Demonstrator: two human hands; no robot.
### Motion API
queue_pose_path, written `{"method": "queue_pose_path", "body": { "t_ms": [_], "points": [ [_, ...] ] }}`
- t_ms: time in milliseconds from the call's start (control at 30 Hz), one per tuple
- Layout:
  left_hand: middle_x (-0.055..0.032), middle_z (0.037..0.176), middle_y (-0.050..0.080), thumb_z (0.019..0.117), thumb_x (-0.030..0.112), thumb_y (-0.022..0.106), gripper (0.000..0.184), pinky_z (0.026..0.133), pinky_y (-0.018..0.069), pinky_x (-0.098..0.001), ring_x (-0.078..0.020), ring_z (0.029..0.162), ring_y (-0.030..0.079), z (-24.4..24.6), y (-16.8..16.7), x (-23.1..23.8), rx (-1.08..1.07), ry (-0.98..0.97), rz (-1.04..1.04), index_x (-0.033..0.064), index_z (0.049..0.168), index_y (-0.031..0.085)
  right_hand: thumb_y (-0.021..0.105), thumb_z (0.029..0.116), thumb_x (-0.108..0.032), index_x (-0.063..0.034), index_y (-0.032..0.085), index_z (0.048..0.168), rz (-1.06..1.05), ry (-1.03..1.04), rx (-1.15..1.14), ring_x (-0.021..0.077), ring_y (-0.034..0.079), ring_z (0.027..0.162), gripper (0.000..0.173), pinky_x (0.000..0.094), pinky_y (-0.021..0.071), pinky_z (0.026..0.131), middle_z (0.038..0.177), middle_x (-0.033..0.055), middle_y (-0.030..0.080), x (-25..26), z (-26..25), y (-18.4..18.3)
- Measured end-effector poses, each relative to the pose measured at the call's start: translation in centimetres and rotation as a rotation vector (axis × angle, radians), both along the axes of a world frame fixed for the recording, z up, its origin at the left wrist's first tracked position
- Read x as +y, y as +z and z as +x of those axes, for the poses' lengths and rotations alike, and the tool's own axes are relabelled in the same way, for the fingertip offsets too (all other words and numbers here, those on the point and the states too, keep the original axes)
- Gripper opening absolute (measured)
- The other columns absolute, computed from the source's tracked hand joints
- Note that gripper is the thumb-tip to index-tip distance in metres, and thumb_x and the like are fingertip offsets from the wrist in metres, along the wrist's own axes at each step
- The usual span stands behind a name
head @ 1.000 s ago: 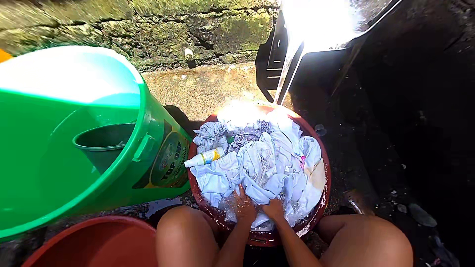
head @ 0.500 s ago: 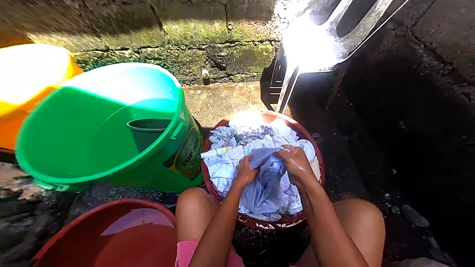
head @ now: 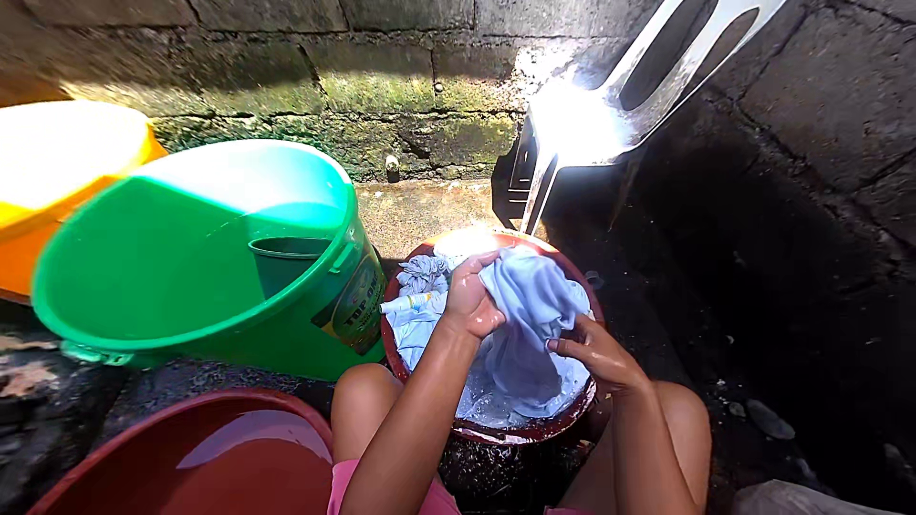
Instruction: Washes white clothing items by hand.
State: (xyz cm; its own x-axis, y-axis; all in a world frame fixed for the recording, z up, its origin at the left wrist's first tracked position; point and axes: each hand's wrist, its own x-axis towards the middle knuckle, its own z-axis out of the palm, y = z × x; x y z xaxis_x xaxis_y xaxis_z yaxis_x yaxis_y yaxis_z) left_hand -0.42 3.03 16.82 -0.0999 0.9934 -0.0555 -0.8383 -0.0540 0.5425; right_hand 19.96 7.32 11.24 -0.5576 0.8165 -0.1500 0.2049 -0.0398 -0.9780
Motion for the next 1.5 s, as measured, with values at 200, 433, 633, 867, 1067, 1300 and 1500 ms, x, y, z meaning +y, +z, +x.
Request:
{"method": "queue_pose_path", "body": {
  "t_ms": [200, 433, 633, 867, 1067, 1300, 1500],
  "points": [
    [-0.0055, 0.090, 0.073, 0.1011, 0.026, 0.034, 0.036, 0.077, 0.0599, -0.0343, -0.0145, 0.088, 0.071, -0.9, 5.0, 0.6, -0.058, -0.172, 0.341, 0.0130, 0.091, 0.066, 0.081, 0.0709, 0.005, -0.0167, 0.074, 0.102, -0.094, 0.015, 0.623, 0.0064, 0.071, 0.089, 0.039, 0.0294, 0.0615, 0.081, 0.097, -0.0035, 0.076, -0.2, -2.2, 1.8],
    [-0.0019, 0.077, 0.069, 0.0951, 0.011, 0.054, 0.011, 0.063, 0.0581, -0.0278, -0.0087, 0.067, 0.067, -10.8, -4.9, -3.5, 0.954, -0.262, -0.364, 0.0081, 0.093, 0.064, 0.041, 0.1068, -0.013, -0.0164, 0.062, 0.106, -0.132, -0.518, 0.486, 0.0077, 0.068, 0.084, 0.021, 0.0312, 0.0588, 0.075, 0.091, -0.0028, 0.070, 3.9, 2.1, -2.2],
    [-0.0326, 0.167, 0.007, 0.0818, 0.034, 0.085, 0.117, 0.112, 0.0280, -0.0762, -0.0582, 0.149, 0.019, -7.1, -15.9, -2.3, 1.746, -0.624, -0.867, 0.0103, 0.166, 0.008, 0.055, 0.1021, -0.008, 0.0023, 0.057, 0.141, -0.028, 0.189, -0.784, 0.0446, 0.052, 0.135, 0.040, 0.0626, 0.0364, 0.113, 0.140, 0.0312, 0.057, 4.3, 0.1, -9.3],
    [-0.0197, 0.165, -0.032, 0.0587, 0.058, 0.093, 0.157, 0.098, 0.0080, -0.0935, -0.0588, 0.148, -0.024, 3.2, -26.6, -3.1, 1.820, -0.836, -0.984, 0.0225, 0.163, -0.018, 0.080, 0.0831, -0.027, -0.0154, 0.016, 0.165, -0.169, 0.441, -1.238, 0.0621, 0.000, 0.150, 0.105, 0.0873, 0.0261, 0.101, 0.166, 0.0365, 0.001, -1.0, -5.4, -18.1],
    [-0.0265, 0.170, 0.005, 0.0891, 0.037, 0.074, 0.104, 0.118, 0.0214, -0.0706, -0.0488, 0.155, 0.009, 3.4, -30.5, -2.8, 1.822, -0.952, -0.962, 0.0008, 0.163, 0.011, 0.071, 0.0921, -0.024, -0.0011, 0.024, 0.162, -0.135, 0.391, -1.205, 0.0558, -0.006, 0.154, 0.088, 0.0809, 0.0139, 0.113, 0.169, 0.0314, 0.000, -2.1, -5.0, -22.6],
    [-0.0273, 0.162, 0.032, 0.0998, 0.037, 0.062, 0.072, 0.121, 0.0239, -0.0631, -0.0440, 0.152, 0.027, 3.6, -30.4, -3.5, 1.694, -1.019, -0.941, -0.0052, 0.154, 0.038, 0.053, 0.1041, -0.018, 0.0113, 0.035, 0.153, -0.176, 0.545, -1.229, 0.0444, 0.026, 0.153, 0.060, 0.0583, 0.0233, 0.123, 0.162, 0.0314, 0.031, -2.6, -4.6, -24.6],
    [-0.0296, 0.146, 0.052, 0.1002, 0.053, 0.058, 0.072, 0.117, 0.0299, -0.0652, -0.0448, 0.142, 0.044, 0.8, -27.2, -0.6, 1.563, -1.082, -0.636, -0.0074, 0.139, 0.056, 0.059, 0.1016, -0.025, 0.0094, 0.045, 0.149, 0.051, 0.522, -1.150, 0.0466, 0.029, 0.151, 0.060, 0.0608, 0.0194, 0.124, 0.158, 0.0322, 0.038, -1.8, -3.2, -22.0]
  ]
}}
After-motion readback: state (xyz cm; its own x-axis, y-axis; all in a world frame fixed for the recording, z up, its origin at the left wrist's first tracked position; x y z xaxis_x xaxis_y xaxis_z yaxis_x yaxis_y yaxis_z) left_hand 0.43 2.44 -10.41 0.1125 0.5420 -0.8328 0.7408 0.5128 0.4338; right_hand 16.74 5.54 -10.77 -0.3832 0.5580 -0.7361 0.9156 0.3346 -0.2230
